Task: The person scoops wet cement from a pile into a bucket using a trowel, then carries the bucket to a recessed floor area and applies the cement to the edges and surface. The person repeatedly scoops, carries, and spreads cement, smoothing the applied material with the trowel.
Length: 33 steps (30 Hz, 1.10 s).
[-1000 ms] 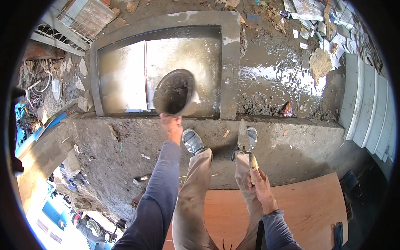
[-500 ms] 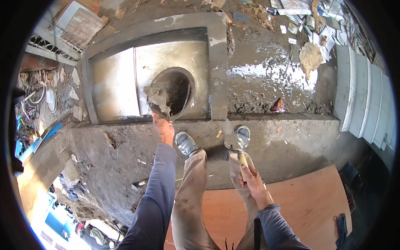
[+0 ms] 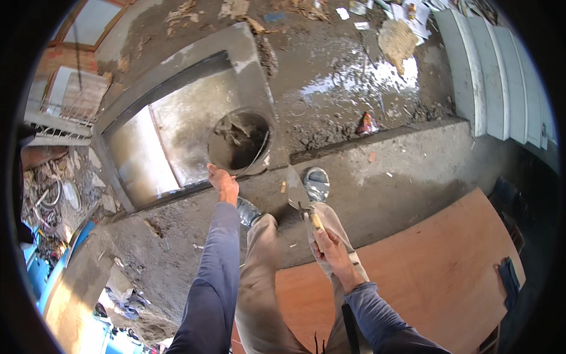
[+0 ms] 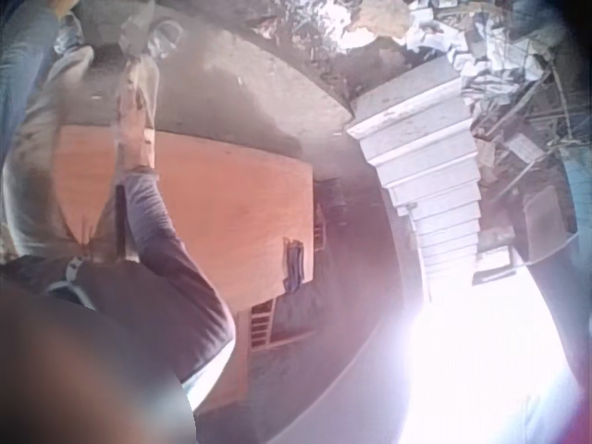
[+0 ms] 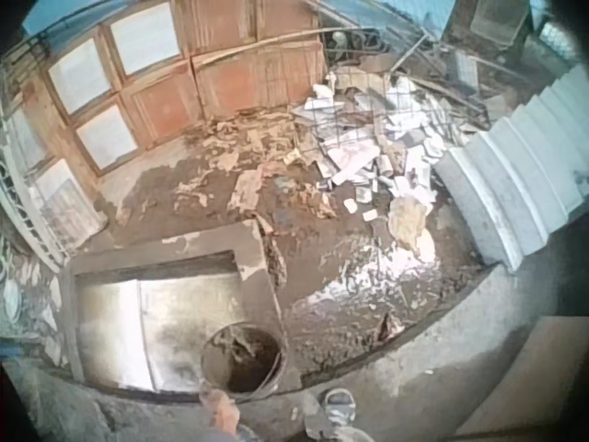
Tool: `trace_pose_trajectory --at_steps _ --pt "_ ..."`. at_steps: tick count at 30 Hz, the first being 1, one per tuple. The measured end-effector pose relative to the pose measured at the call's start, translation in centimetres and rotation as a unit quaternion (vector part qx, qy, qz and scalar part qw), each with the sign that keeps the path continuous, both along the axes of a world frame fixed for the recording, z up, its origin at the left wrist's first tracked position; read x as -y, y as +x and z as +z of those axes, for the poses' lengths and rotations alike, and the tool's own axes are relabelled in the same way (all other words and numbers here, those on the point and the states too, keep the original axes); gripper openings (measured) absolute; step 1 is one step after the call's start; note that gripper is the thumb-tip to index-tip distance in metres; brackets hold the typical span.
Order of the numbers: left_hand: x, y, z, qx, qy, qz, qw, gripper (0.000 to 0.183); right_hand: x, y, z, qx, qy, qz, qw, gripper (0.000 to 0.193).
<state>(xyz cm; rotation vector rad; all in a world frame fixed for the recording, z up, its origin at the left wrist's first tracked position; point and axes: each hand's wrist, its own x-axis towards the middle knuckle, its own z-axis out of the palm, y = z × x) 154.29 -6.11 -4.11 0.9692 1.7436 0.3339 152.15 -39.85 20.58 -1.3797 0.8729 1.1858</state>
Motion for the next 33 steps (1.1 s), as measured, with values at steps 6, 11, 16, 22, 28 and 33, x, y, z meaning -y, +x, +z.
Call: trace_pose_trajectory --at_steps 6,11,16,22,28,33 --pt "-0.1 -0.4 3.6 0.087 0.0 -0.158 0.984 0.064 1.9 4.8 2.5 0.403 -0.156 0.306 0.848 0.034" --pt "0.0 0.5 6.7 0.069 -0.027 -0.254 0.964 0.061 -2.8 15.7 -1.1 0.5 -0.135 0.524 0.676 0.033" --pt "-0.2 1.0 7.1 0.111 -0.107 -0.207 0.966 0.06 -8.9 20.9 -5.1 0.544 -0.165 0.631 0.527 0.014" --pt "0.2 1.4 7.5 0.115 -0.16 -0.22 0.955 0.066 -9.1 24.3 -0.7 0.635 -0.142 0.545 0.528 0.009" --pt "1.1 2.7 7.3 0.134 -0.173 -0.27 0.938 0.067 -9.5 26.1 3.2 0.593 -0.144 0.594 0.525 0.027" --pt "1.2 3.7 7.2 0.126 -0.183 -0.287 0.932 0.068 -8.4 27.1 3.3 0.663 -0.122 0.589 0.446 0.008"
